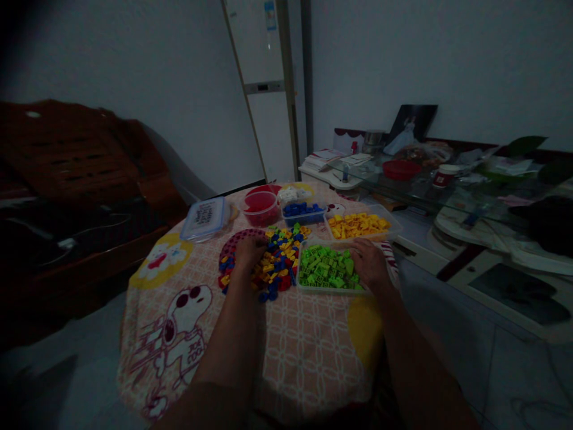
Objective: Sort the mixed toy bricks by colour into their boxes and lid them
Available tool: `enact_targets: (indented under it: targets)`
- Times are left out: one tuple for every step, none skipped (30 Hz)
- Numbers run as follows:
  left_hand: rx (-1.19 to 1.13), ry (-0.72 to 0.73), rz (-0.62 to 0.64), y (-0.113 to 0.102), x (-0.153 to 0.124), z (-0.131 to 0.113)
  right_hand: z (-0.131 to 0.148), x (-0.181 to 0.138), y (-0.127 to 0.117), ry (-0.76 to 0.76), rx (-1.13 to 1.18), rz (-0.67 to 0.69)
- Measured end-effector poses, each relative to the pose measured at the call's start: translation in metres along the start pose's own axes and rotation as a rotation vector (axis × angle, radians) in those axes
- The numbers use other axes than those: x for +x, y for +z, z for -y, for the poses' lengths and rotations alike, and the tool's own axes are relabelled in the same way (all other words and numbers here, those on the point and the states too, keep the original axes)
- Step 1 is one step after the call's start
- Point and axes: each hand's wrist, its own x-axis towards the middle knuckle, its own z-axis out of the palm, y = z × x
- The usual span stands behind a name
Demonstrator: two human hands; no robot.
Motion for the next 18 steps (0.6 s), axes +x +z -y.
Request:
enact_targets:
  targets:
    - [-0.015,-0.001,-0.001,0.000,0.000,0.001,0.000,0.000,0.000,-0.001,0.000,-0.002]
    - [-0.041,0.002,-0.002,-0.001,0.000,0.001,0.001,0.000,0.000,-0.004,0.002,-0.004]
    - [-0.073,0.008,-0.005,-0.002,0.001,0.002,0.001,0.000,0.000,-0.007,0.005,-0.005]
    - [-0.108,0.017,-0.010,-0.004,0.001,0.002,0.002,0.000,0.000,-0.009,0.009,-0.006]
    - [-0.145,0.027,-0.021,-0.005,0.001,0.001,0.002,0.000,0.000,-0.010,0.012,-0.009]
    - [-0.182,0.038,-0.033,-0.007,0.002,-0.001,0.002,0.000,0.000,-0.010,0.013,-0.012]
    - [-0.217,0.048,-0.045,-0.008,0.002,-0.004,0.002,0.000,0.000,-0.009,0.013,-0.015]
    - [-0.254,0.059,-0.054,-0.008,0.002,-0.007,0.003,0.000,0.000,-0.008,0.011,-0.018]
    - [-0.291,0.073,-0.059,-0.009,0.002,-0.012,0.003,0.000,0.000,-0.008,0.009,-0.019]
    - [-0.328,0.090,-0.058,-0.008,0.002,-0.017,0.003,0.000,0.000,-0.009,0.007,-0.018]
    - [-0.360,0.113,-0.051,-0.008,0.001,-0.023,0.003,0.000,0.000,-0.009,0.005,-0.016]
    - [-0.388,0.142,-0.040,-0.006,0.001,-0.029,0.003,0.000,0.000,-0.008,0.005,-0.014]
    - [-0.414,0.172,-0.026,-0.004,0.000,-0.035,0.003,0.000,0.000,-0.006,0.005,-0.012]
    - [-0.437,0.201,-0.009,-0.002,-0.001,-0.041,0.003,0.000,0.000,-0.003,0.005,-0.009]
    - [-0.458,0.226,0.012,0.000,-0.003,-0.046,0.003,0.000,-0.001,0.000,0.003,-0.008]
    - [-0.476,0.248,0.035,0.002,-0.004,-0.052,0.003,0.000,-0.001,0.003,0.000,-0.007]
    - [-0.492,0.269,0.058,0.004,-0.006,-0.057,0.003,0.000,-0.001,0.006,-0.003,-0.005]
    - [-0.504,0.287,0.079,0.007,-0.008,-0.062,0.002,0.000,-0.001,0.007,-0.005,-0.002]
